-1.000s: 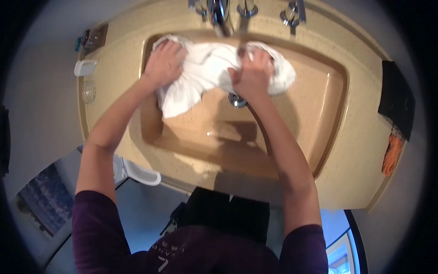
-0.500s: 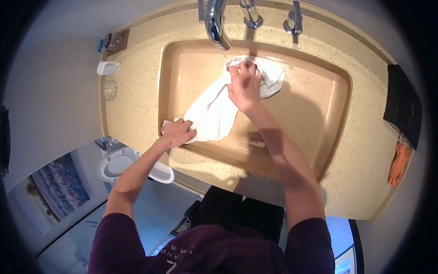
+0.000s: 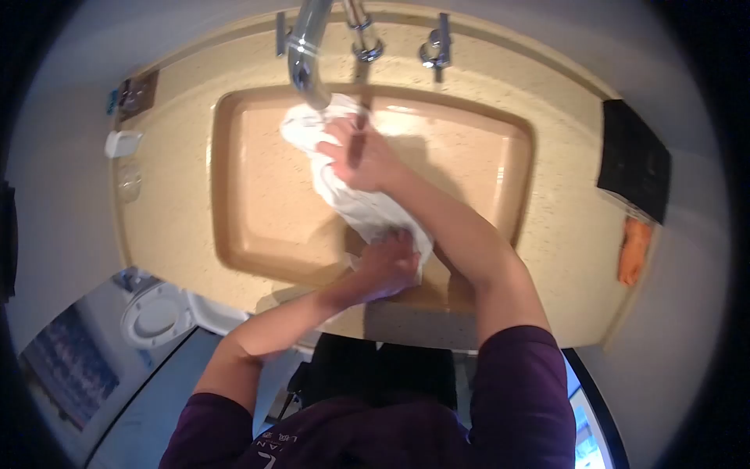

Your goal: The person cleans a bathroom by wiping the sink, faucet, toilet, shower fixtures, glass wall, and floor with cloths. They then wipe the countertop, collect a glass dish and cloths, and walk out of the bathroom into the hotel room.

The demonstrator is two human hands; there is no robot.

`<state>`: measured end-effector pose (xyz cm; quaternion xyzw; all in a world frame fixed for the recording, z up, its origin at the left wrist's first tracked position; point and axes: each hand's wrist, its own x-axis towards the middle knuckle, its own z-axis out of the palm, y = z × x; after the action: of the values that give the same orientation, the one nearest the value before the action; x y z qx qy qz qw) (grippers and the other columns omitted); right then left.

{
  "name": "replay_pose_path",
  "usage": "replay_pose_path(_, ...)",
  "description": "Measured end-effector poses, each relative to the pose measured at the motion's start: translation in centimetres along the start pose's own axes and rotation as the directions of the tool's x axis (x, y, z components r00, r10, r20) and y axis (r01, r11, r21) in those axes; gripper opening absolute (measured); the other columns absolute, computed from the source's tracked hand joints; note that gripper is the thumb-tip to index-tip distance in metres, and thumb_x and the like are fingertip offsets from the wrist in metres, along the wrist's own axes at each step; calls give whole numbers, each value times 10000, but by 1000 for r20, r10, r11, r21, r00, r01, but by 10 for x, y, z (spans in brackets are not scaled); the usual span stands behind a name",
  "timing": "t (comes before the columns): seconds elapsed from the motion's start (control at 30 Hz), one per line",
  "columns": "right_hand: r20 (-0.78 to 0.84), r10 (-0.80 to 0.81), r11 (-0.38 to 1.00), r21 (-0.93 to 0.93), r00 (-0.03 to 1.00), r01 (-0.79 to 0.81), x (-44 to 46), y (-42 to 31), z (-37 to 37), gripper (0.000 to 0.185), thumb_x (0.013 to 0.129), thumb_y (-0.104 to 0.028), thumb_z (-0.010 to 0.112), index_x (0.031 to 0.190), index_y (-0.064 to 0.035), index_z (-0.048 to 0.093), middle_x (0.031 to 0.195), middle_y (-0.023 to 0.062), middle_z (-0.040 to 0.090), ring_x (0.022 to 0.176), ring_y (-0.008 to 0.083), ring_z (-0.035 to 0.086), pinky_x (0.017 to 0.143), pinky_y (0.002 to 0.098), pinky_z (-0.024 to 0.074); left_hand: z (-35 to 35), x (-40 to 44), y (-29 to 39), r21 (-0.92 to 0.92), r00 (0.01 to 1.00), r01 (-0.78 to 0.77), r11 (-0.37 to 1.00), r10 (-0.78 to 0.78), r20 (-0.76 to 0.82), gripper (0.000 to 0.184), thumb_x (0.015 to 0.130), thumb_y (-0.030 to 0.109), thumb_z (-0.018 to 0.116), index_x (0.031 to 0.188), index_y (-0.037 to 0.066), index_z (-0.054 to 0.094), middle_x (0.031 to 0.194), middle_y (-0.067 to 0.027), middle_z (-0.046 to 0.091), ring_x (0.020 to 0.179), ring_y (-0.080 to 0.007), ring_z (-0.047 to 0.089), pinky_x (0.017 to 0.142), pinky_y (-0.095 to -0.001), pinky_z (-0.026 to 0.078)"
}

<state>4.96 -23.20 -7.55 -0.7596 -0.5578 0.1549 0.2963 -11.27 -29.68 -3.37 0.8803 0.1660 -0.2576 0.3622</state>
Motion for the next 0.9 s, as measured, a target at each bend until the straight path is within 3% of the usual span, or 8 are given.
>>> replay_pose_path(0.03, 71, 320, 944, 65, 945, -324, -22, 10, -27, 408, 775, -213, 676, 1158, -92, 604, 1188, 133, 553, 1185, 289, 483, 1035, 454, 374, 20, 6, 4, 58, 982, -190, 980, 189, 26, 370, 937, 290, 519, 1087, -48, 500, 975, -270, 596, 823, -385, 683, 640, -469, 565)
replay_pose_path(0.1, -124, 24, 921, -382, 992, -70, -70, 53, -70, 402, 793, -162, 633, 1165, -25, 561, 1141, 174, 543, 1147, 332, 490, 1012, 439, 392, 40, 20, 36, 340, 975, -213, 916, 177, 134, 330, 895, 237, 575, 1055, -45, 511, 924, -214, 604, 733, -320, 692, 501, -440, 552)
replay_pose_path(0.3, -273, 456, 641, -560, 847, -525, -139, 63, -95, 284, 805, -145, 589, 1021, 27, 524, 990, 226, 546, 975, 379, 520, 902, 460, 421, 52, 15, 17, 211, 899, -436, 875, 433, 60, 250, 812, 165, 611, 1010, 17, 577, 926, -160, 629, 868, -324, 677, 690, -462, 562)
replay_pose_path(0.4, -210, 516, 634, -558, 830, -536, -163, 22, -91, 303, 808, -166, 591, 1024, 33, 521, 995, 242, 553, 979, 376, 542, 874, 464, 463, -35, -5, -20, 199, 884, -392, 898, 308, 352, 241, 808, 161, 614, 1008, 26, 610, 974, -165, 638, 920, -307, 653, 785, -424, 541)
replay_pose_path(0.47, 16, 620, 652, -567, 784, -504, -190, -12, -95, 339, 840, -234, 581, 1034, 37, 522, 985, 241, 581, 926, 373, 582, 823, 465, 515, -69, -24, -72, 257, 886, -429, 866, 349, 305, 253, 816, 207, 625, 1017, 53, 624, 995, -149, 645, 958, -305, 635, 820, -433, 535)
replay_pose_path(0.57, 492, 809, 561, -483, 322, -672, -205, -57, -100, 498, 890, -429, 565, 1068, 36, 544, 908, 213, 656, 889, 354, 649, 810, 459, 535, -97, -45, -132, 339, 895, -428, 838, 340, 290, 267, 816, 253, 640, 1014, 75, 629, 1007, -128, 648, 992, -318, 623, 843, -435, 534)
replay_pose_path(0.8, 616, 709, 659, -407, 342, -633, -195, -78, -55, 438, 889, -364, 545, 1113, 11, 574, 932, 208, 674, 910, 352, 652, 834, 481, 508, -107, -59, -158, 106, 957, -265, 959, 247, 152, 269, 825, 216, 633, 1018, 32, 596, 1012, -163, 651, 962, -381, 621, 806, -452, 513)
replay_pose_path(0.9, 626, 559, 803, -245, 544, -544, -146, -115, -14, 437, 883, -289, 617, 1206, -6, 538, 880, 164, 654, 846, 301, 650, 703, 410, 543, -114, -70, -163, -156, 997, -74, 985, 70, -31, 261, 860, 178, 601, 1060, 12, 583, 924, -166, 650, 872, -340, 634, 762, -419, 495)
